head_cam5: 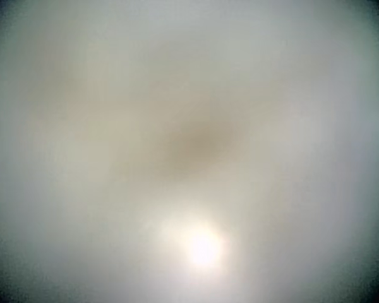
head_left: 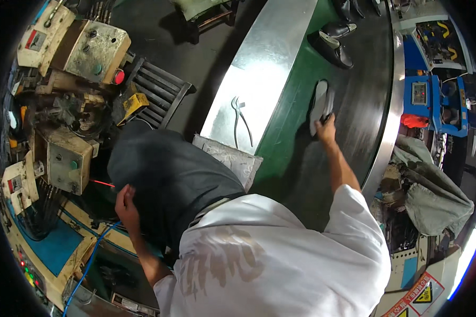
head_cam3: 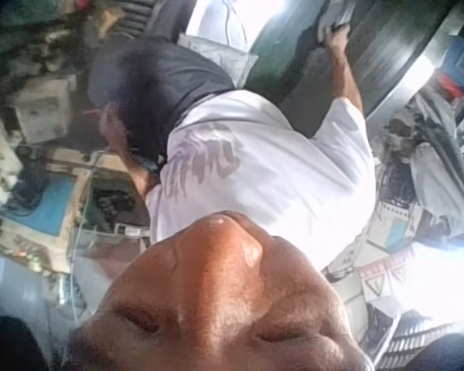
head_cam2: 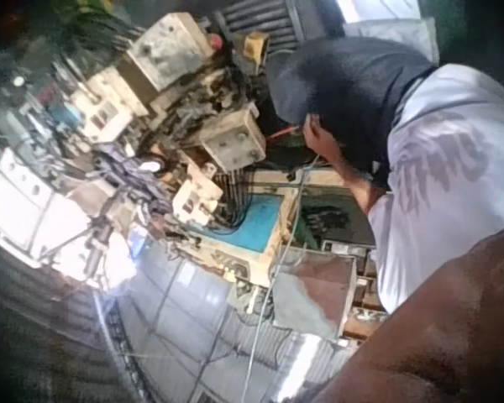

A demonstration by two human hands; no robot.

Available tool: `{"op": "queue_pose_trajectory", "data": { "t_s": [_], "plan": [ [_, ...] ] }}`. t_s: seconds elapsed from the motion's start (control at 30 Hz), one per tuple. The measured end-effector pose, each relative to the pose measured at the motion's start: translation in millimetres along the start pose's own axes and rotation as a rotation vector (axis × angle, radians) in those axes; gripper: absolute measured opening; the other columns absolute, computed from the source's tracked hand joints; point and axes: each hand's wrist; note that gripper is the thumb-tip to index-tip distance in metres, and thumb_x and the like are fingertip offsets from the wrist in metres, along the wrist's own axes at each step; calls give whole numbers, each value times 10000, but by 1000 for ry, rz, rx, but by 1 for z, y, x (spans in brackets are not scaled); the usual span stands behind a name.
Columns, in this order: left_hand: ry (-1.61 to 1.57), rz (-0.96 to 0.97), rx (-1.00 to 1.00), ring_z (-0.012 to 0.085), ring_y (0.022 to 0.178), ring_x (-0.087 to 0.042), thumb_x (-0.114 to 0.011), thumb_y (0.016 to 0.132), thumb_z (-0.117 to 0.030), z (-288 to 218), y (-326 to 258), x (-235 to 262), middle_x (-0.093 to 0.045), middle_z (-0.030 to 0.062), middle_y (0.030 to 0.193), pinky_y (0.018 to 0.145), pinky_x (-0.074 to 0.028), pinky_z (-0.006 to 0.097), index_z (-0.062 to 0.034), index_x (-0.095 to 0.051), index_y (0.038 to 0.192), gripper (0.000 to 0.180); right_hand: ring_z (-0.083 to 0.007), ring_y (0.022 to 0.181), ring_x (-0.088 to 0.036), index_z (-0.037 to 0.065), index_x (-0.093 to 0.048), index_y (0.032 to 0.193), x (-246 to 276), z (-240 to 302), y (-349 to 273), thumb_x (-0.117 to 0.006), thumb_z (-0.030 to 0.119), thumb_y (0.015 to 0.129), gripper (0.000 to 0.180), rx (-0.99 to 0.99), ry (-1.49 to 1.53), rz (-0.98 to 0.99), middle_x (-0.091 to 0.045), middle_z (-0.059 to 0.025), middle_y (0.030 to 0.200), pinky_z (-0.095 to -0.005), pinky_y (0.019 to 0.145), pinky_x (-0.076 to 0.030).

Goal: The person repeatedly picks up black slipper uppers and white insoles, presses them together by hand, and places the assembled slippers onto a nearby metal surface. The process is repeated for multiple units throughout the clip.

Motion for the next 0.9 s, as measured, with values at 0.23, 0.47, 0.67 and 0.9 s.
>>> {"op": "queue_pose_trajectory", "data": {
  "t_s": [0.23,0.47,0.67,0.9],
  "plan": [
    [-102,243,-156,251,1132,-738,-530,1089,18,-103,40,-85,-721,166,1210,1001,-574,359,64,-680,1298,261,-367,1169,-695,-38,-401,1578,-32,46,-70,-831,308,878,891,-235,185,-35,-675,-266,1328,-430,990,-557],
    [-614,403,-199,180,1171,-683,-694,1039,-83,-174,81,-148,-694,161,1305,1033,-545,323,8,-544,1517,509,-277,1110,-686,-104,-368,1579,-3,280,-158,-813,284,927,879,-88,918,460,-682,-210,1272,-381,933,-567],
    [-444,86,-270,312,1318,-603,-782,965,-158,-178,92,-98,-554,263,1448,1088,-529,423,-37,-312,1655,844,-276,1254,-625,-84,-253,1633,-47,428,-247,-821,273,907,989,148,1009,916,-615,-235,1399,-404,1026,-525],
    [-611,-303,-86,288,1316,-612,-612,926,4,-94,27,-6,-573,234,1472,1109,-486,405,-58,-431,1608,708,-251,1180,-686,-78,-402,1585,-67,484,-322,-845,229,885,884,363,798,1261,-676,-211,1346,-361,1009,-546]
  ]
}}
Point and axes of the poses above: each hand's wrist, its own y-axis towards the middle knuckle, its own x-axis out of the back of the hand, z = x × y
